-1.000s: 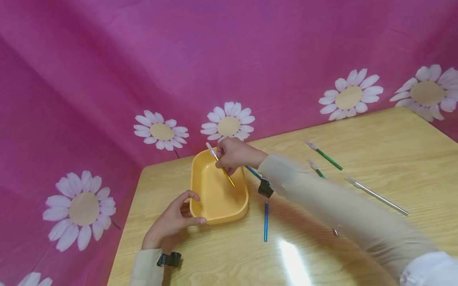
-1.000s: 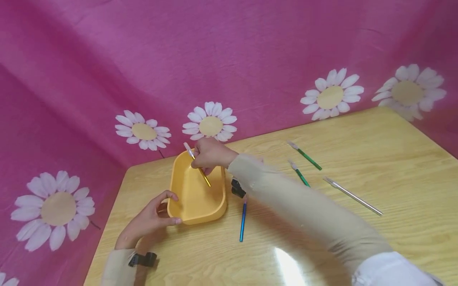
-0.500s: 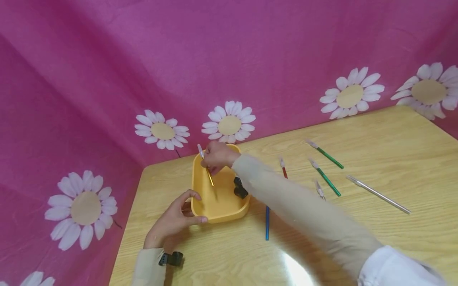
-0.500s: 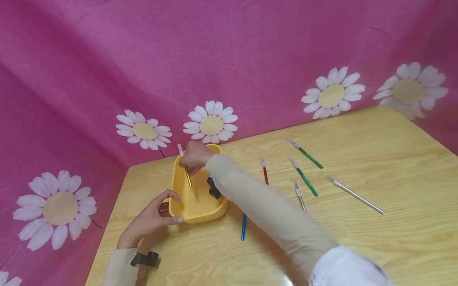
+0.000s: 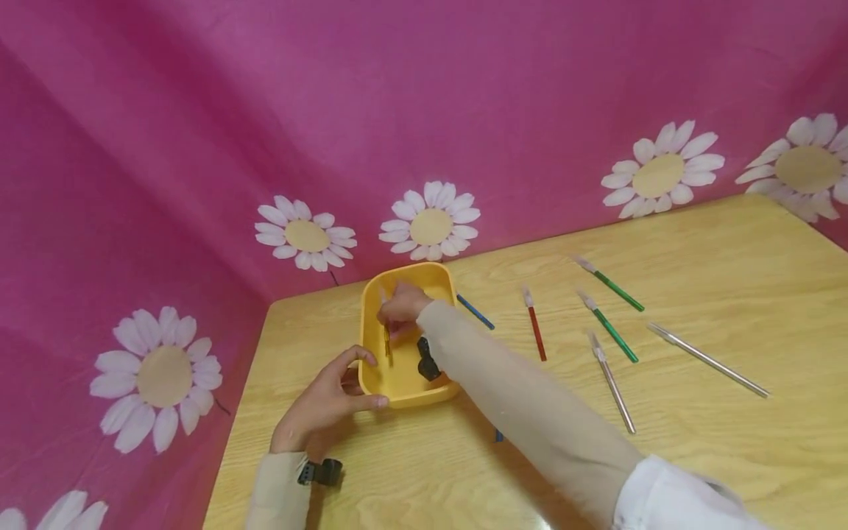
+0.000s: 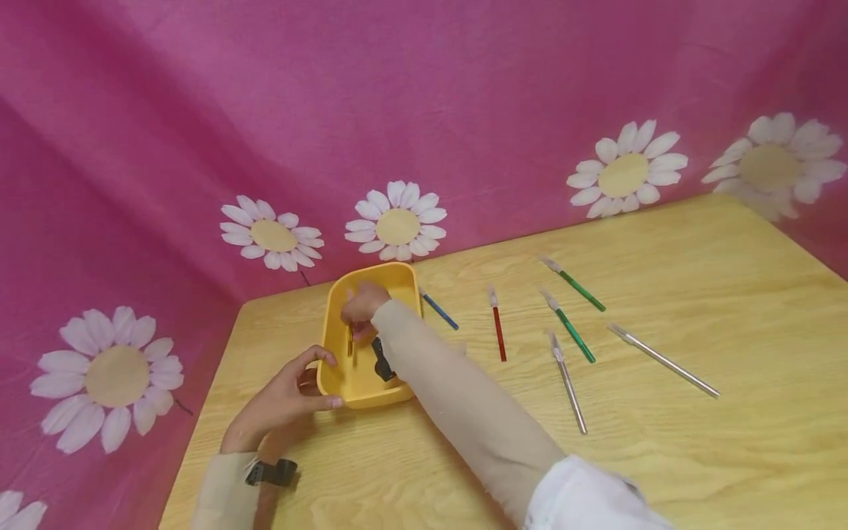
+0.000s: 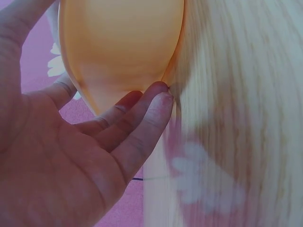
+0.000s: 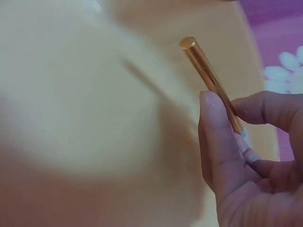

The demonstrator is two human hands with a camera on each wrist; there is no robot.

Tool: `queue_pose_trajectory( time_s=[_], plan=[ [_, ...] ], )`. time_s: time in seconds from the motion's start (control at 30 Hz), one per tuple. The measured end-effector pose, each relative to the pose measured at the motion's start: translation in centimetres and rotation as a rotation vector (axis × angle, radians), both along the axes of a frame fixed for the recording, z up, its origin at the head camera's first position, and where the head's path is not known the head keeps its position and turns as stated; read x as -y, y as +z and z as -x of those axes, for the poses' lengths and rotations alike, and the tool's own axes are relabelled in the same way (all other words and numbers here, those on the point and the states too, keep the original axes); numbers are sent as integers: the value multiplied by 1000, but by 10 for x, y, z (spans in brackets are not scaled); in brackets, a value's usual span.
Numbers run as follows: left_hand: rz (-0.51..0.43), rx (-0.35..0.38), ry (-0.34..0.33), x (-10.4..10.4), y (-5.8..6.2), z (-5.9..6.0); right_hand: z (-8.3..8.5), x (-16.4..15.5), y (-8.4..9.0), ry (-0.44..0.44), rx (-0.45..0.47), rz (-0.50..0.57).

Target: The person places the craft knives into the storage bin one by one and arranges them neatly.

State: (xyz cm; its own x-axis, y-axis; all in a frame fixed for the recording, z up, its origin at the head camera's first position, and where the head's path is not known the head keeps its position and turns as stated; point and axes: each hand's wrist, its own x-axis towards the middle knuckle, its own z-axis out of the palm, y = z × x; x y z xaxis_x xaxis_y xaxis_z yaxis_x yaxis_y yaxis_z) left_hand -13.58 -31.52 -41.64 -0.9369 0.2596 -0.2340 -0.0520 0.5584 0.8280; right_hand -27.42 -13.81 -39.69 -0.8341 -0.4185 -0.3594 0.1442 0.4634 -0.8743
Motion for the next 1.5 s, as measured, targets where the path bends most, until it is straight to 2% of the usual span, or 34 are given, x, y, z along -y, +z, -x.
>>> queue_pose_trajectory(
  time_s=[0.07, 0.17, 0.27, 0.37, 0.6, 0.8, 1.0, 1.17, 1.33, 1.5],
  plan=[
    [-9, 1, -12, -1, -1, 1, 4, 3, -13, -2, -47, -90],
    [-24, -1, -25, -2, -2, 2, 14, 9, -31, 20, -165, -249],
    [-31, -10, -20, -1, -1, 2, 21, 15, -38, 36, -252, -327],
    [-34, -13, -14, 1, 0, 1, 22, 19, -37, 33, -260, -315],
    [-26, 0, -7, 2, -2, 0, 12, 20, -31, -47, -195, -247],
    [-23, 0, 4, 2, -1, 1, 8, 19, -31, 2, -219, -256],
    [-24, -9, -21, 3, 0, 1, 6, 16, -27, 14, -167, -254],
    [-20, -6, -14, 1, 1, 0, 7, 14, -25, 22, -141, -233],
    [8, 18, 10, 0, 2, -2, 4, 8, -10, 64, -125, -172],
    [26, -2, 0, 1, 2, -1, -2, -4, 19, 124, -151, -10]
  ],
)
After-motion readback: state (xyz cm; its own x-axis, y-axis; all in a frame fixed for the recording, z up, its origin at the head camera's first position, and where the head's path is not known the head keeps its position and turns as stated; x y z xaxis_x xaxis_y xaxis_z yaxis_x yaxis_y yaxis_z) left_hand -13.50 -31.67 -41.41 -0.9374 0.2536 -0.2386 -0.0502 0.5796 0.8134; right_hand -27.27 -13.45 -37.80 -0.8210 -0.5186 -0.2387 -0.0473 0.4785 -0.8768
